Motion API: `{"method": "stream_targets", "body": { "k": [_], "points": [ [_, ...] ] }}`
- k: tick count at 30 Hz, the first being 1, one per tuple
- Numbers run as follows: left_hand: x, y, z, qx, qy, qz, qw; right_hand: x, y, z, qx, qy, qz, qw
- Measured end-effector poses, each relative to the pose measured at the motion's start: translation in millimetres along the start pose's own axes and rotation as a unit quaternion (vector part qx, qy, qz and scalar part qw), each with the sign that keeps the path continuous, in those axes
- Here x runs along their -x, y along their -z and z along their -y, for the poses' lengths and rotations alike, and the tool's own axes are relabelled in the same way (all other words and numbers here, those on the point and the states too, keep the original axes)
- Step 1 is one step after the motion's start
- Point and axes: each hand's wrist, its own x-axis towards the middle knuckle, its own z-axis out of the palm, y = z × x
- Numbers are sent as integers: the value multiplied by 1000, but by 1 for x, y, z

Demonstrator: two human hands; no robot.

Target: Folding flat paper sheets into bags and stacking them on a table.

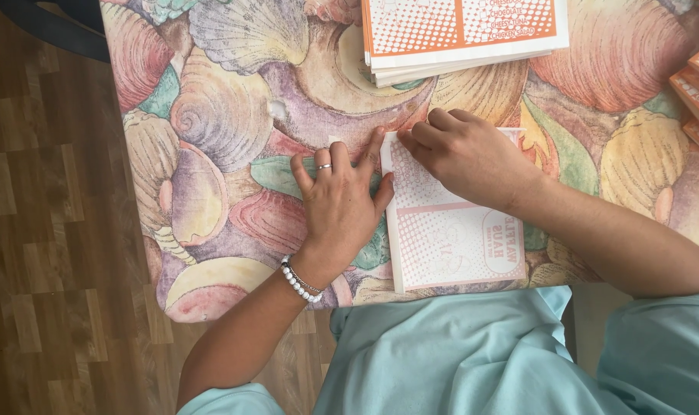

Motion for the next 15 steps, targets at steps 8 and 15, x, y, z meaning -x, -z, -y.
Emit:
{"method": "stream_targets", "body": {
  "k": [8, 15],
  "points": [
    [3, -3, 0, -3, -16, -14, 1000, -2, -1, -2, -4, -5, 11, 1000],
    [2, -5, -3, -16, -16, -27, 999, -2, -4, -3, -5, -10, 2, 1000]
  ]
}}
